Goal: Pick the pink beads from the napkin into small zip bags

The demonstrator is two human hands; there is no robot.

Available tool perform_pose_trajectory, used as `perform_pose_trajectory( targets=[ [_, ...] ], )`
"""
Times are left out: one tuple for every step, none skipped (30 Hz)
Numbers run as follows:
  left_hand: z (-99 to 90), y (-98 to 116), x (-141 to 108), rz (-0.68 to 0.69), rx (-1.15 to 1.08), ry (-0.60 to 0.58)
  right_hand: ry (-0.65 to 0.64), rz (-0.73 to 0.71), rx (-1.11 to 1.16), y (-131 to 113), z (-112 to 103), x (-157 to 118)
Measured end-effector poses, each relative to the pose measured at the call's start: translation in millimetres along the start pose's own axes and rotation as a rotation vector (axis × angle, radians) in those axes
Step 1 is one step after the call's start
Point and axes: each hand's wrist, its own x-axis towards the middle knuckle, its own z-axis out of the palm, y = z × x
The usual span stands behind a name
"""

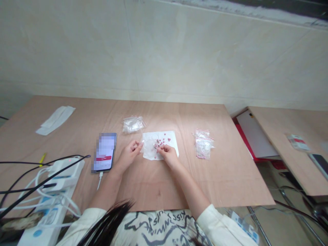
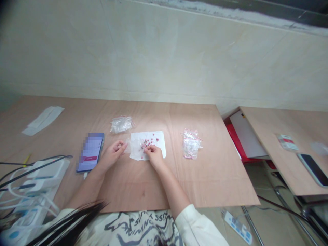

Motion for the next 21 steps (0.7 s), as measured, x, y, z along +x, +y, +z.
perform_pose_trajectory(
  targets=[
    [0.1,0,0,0.008,0.008,-0.01,0.001,0.004,0.007,0,0,0],
    [0.3,0,1,0.016,0.017,-0.019,0.002,0.005,0.013,1,0,1],
    [0.5,1,1,0.024,0.025,-0.022,0.001,0.006,0.019,1,0,1],
    [0.8,1,0,0.031,0.032,-0.025,-0.001,0.006,0.025,2,0,2],
    [1.2,2,1,0.037,0.038,-0.033,-0.004,0.003,0.031,3,1,2],
    [1.6,3,1,0.042,0.041,-0.041,-0.006,-0.002,0.038,4,1,3],
    [2.1,4,1,0.044,0.039,-0.05,-0.007,-0.008,0.046,5,1,3],
    [2.6,5,2,0.045,0.032,-0.062,-0.008,-0.014,0.052,7,1,4],
    [3.0,6,2,0.046,0.023,-0.073,-0.006,-0.019,0.059,8,1,5],
    [3.4,7,3,0.045,0.011,-0.082,-0.003,-0.024,0.066,9,1,5],
    [3.8,7,4,0.043,-0.007,-0.084,-0.001,-0.024,0.071,10,1,6],
    [4.3,6,5,0.039,-0.029,-0.084,0.0,-0.02,0.073,11,0,6],
    [4.8,6,6,0.035,-0.049,-0.088,0.001,-0.015,0.072,12,0,7],
    [5.4,5,7,0.031,-0.065,-0.096,0.003,-0.012,0.071,12,0,7],
    [6.1,4,8,0.028,-0.077,-0.111,0.005,-0.011,0.071,12,0,7],
    [6.7,3,8,0.026,-0.087,-0.124,0.007,-0.01,0.072,11,0,7],
    [7.2,3,8,0.027,-0.094,-0.13,0.01,-0.006,0.076,10,-1,7],
    [7.5,2,8,0.029,-0.1,-0.134,0.012,-0.002,0.081,9,-1,6],
    [7.4,2,8,0.032,-0.109,-0.131,0.012,0.004,0.088,6,-1,6],
    [6.9,2,7,0.035,-0.12,-0.123,0.013,0.01,0.095,4,-1,4],
    [5.8,3,5,0.035,-0.131,-0.111,0.014,0.011,0.103,1,-1,3]
  ],
)
